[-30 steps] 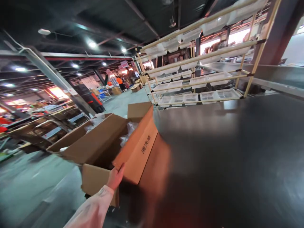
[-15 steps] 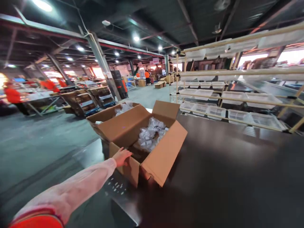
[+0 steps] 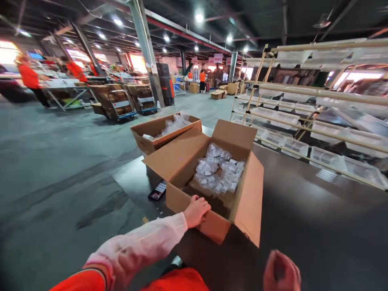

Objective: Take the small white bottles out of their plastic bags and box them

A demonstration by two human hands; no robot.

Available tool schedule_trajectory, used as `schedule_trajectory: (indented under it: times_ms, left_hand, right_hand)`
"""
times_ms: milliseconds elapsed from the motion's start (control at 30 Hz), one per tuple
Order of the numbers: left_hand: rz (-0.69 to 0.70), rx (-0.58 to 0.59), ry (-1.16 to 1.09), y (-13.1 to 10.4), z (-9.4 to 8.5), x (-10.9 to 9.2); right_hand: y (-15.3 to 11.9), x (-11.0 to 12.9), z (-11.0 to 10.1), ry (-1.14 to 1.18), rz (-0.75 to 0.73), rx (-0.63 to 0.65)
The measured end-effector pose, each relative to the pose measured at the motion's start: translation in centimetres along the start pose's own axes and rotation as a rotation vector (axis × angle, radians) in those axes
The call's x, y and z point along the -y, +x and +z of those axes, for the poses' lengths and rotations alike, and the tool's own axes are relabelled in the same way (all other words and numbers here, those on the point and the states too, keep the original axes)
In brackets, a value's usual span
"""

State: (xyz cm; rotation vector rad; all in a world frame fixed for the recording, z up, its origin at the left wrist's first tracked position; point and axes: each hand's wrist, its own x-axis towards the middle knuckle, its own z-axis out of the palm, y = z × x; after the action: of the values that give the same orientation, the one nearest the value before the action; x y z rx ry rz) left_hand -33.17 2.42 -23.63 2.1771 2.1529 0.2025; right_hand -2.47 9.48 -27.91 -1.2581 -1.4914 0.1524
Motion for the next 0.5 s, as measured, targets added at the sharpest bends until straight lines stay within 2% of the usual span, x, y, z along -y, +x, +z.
schedule_trajectory:
  times_ms: [33,67,167,233,267,333,400,433,500]
  left_hand:
    - [0.031,0.015,0.011,-0.9,-0.2,-0.3]
    - [0.073,0.038,0.022,-2.0,-0.5,-0.4]
    - [0.258,0.144,0.0,-5.6,-2.2,0.7]
    - [0.38,0.208,-0.061,-7.7,-3.7,2.6]
    - [0.394,0.227,-0.077,-8.5,-4.4,3.7]
    - [0.274,0.258,-0.037,-9.6,-5.9,6.2]
    - [0.08,0.327,0.04,-10.0,-7.3,8.5]
    - [0.025,0.37,0.052,-10.0,-8.0,9.4]
    - [0.063,0.449,-0.015,-9.5,-9.4,11.0]
  right_hand:
    - [0.3,2.3,1.5,0.038,-0.084,0.011]
    - [0.4,4.6,2.7,0.107,-0.181,0.109]
    - [-0.3,10.7,5.2,0.239,-0.318,0.522]
    - [-1.8,13.4,5.6,0.165,-0.36,0.822]
    - [-2.6,14.2,5.5,0.077,-0.367,0.955]
    - [-4.2,15.2,5.0,-0.129,-0.343,1.146]
    - [-5.0,15.4,4.5,-0.266,-0.296,1.234]
    - [-5.0,15.3,4.3,-0.298,-0.275,1.262]
    - [-4.4,15.1,4.0,-0.323,-0.248,1.321]
